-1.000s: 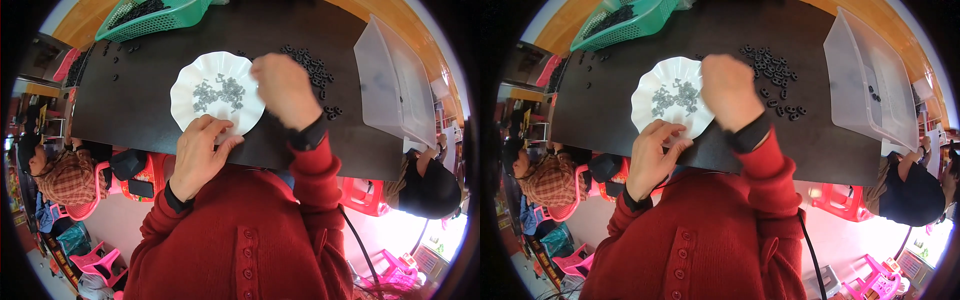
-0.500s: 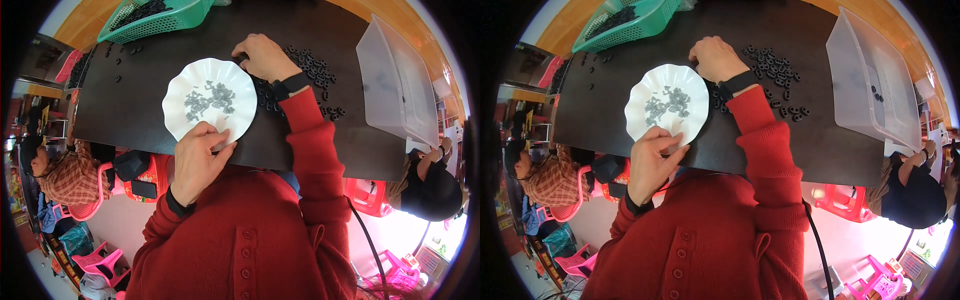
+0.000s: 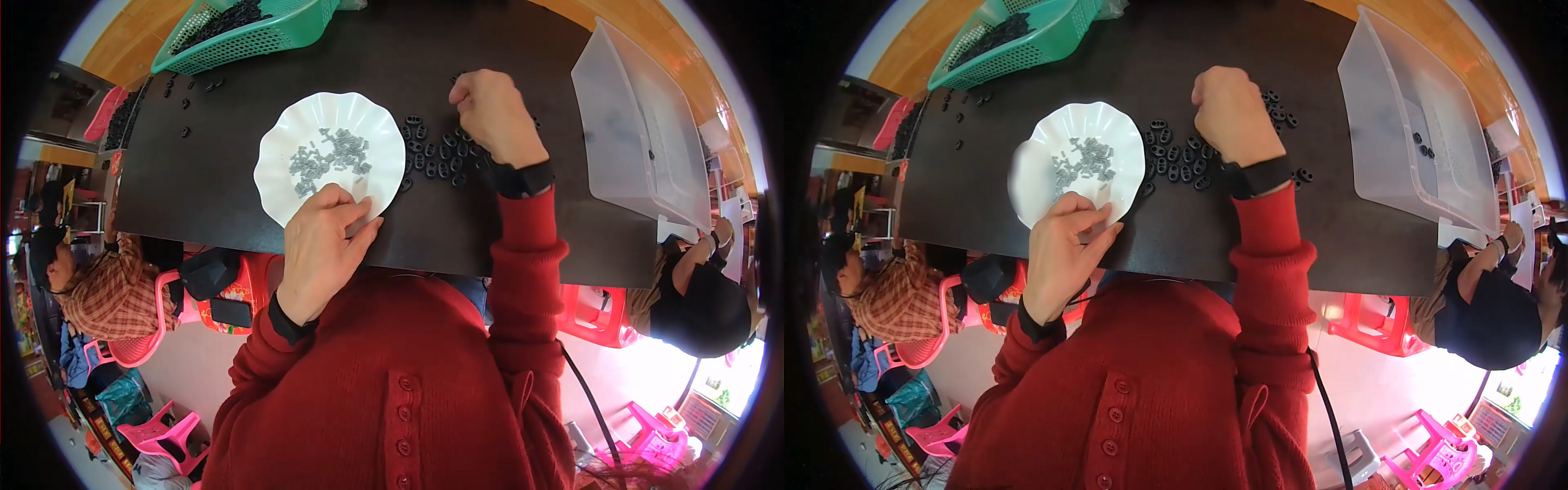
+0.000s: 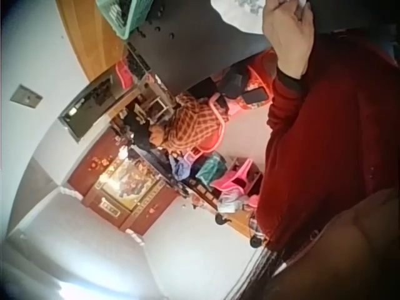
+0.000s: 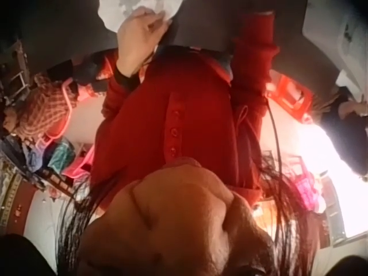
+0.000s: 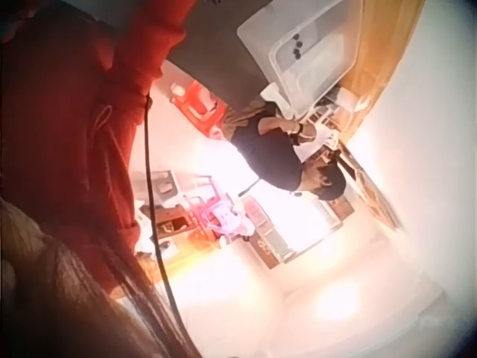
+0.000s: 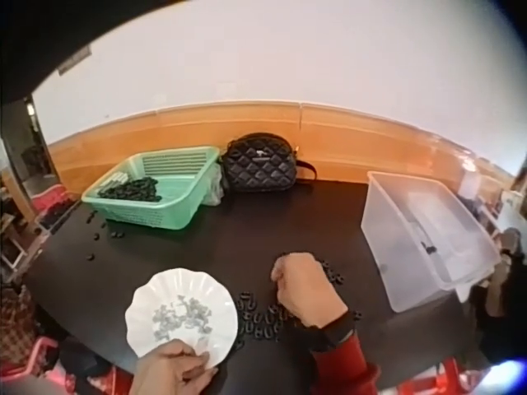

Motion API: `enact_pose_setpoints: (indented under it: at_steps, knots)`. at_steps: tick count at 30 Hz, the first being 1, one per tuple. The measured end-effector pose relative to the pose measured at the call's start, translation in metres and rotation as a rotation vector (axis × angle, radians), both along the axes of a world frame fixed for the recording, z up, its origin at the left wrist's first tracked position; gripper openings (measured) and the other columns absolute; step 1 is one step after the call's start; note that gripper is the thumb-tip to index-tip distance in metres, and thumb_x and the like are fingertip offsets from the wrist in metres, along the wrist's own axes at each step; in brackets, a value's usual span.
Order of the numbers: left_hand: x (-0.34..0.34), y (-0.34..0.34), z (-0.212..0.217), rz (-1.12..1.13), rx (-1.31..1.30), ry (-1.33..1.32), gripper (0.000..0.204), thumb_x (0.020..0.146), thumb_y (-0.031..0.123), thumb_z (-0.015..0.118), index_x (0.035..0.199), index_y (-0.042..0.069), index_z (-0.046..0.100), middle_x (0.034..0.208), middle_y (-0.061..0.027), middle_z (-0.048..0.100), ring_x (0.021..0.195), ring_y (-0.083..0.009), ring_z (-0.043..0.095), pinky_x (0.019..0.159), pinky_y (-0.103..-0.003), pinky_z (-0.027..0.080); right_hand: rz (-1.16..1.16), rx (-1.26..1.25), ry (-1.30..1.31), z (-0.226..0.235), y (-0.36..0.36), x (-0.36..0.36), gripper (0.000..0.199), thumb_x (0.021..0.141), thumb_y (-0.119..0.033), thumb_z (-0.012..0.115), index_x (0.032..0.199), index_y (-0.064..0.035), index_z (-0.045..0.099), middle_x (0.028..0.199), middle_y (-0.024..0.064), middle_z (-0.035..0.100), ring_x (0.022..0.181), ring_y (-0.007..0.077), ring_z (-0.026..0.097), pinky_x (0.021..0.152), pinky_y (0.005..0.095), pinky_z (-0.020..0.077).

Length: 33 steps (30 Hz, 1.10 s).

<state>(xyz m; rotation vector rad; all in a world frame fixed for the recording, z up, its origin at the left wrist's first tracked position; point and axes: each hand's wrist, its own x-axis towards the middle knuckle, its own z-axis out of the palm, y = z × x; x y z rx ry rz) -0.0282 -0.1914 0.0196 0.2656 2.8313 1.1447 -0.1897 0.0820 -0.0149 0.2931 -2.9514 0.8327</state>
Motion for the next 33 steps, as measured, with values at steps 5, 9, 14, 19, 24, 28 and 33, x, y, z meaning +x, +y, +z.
enact_pose_setpoints:
  at_steps: [5,9,14,19,24,28,33]
  knots:
    - [-0.003,-0.001,0.005,-0.023,-0.049,0.030,0.025,0.092,0.015,0.085,0.112,-0.001,0.083,0.096,-0.0091,0.070,0.078,-0.0238,0.071,0.069,-0.037,0.054,-0.218,-0.687,0.008,0.039,-0.011,0.041,0.017,0.098,0.001,0.069,0.112,0.0052,0.078,0.093,0.0087,0.078,0.084,0.0142,0.074,0.079,0.0286,0.0596]
    - [0.006,0.018,0.016,0.167,0.526,-0.104,0.020,0.100,0.013,0.081,0.114,-0.002,0.083,0.100,-0.0059,0.077,0.083,-0.0137,0.072,0.073,-0.028,0.055,-0.067,-1.030,-0.196,0.070,-0.044,0.114,0.018,0.101,0.002,0.070,0.119,0.0048,0.075,0.104,0.0056,0.077,0.088,0.0099,0.072,0.082,0.0246,0.0577]
    - [0.008,0.034,0.014,0.119,0.978,-0.390,0.021,0.109,0.012,0.072,0.119,-0.004,0.081,0.100,-0.0079,0.081,0.086,-0.0103,0.072,0.078,-0.025,0.058,0.031,-1.236,-0.300,0.058,-0.049,0.171,0.016,0.103,0.006,0.070,0.119,0.0065,0.073,0.106,0.0091,0.077,0.093,0.0119,0.074,0.085,0.0264,0.0615]
    - [0.012,0.055,0.014,0.150,1.022,-0.455,0.022,0.107,0.012,0.075,0.120,-0.004,0.080,0.098,-0.0098,0.081,0.084,-0.0118,0.072,0.077,-0.026,0.058,-0.102,-1.072,-0.193,0.048,-0.025,0.180,0.016,0.103,0.008,0.069,0.119,0.0060,0.073,0.110,0.0108,0.077,0.094,0.0136,0.075,0.086,0.0279,0.0631]
    - [0.013,0.057,0.000,0.101,0.982,-0.452,0.020,0.104,0.008,0.077,0.120,-0.005,0.079,0.099,-0.0112,0.081,0.083,-0.0130,0.071,0.076,-0.026,0.057,-0.074,-1.262,-0.250,0.044,-0.023,0.188,0.021,0.104,0.007,0.070,0.124,0.0060,0.073,0.113,0.0112,0.077,0.094,0.0137,0.075,0.086,0.0276,0.0630]
    - [0.013,0.052,0.003,0.118,1.095,-0.549,0.021,0.104,0.012,0.079,0.118,-0.003,0.081,0.094,-0.0074,0.080,0.078,-0.0090,0.067,0.074,-0.024,0.056,-0.089,-1.329,-0.335,0.045,-0.016,0.188,0.032,0.104,0.001,0.071,0.136,0.0030,0.073,0.117,0.0119,0.076,0.100,0.0134,0.071,0.086,0.0284,0.0622]
    - [0.014,0.044,0.011,0.126,1.000,-0.593,0.023,0.104,0.014,0.080,0.119,-0.004,0.080,0.095,-0.0076,0.080,0.080,-0.0080,0.068,0.075,-0.023,0.058,-0.005,-1.243,-0.380,0.036,-0.010,0.190,0.035,0.102,0.002,0.075,0.137,0.0002,0.075,0.118,0.0100,0.075,0.103,0.0132,0.071,0.090,0.0274,0.0595]
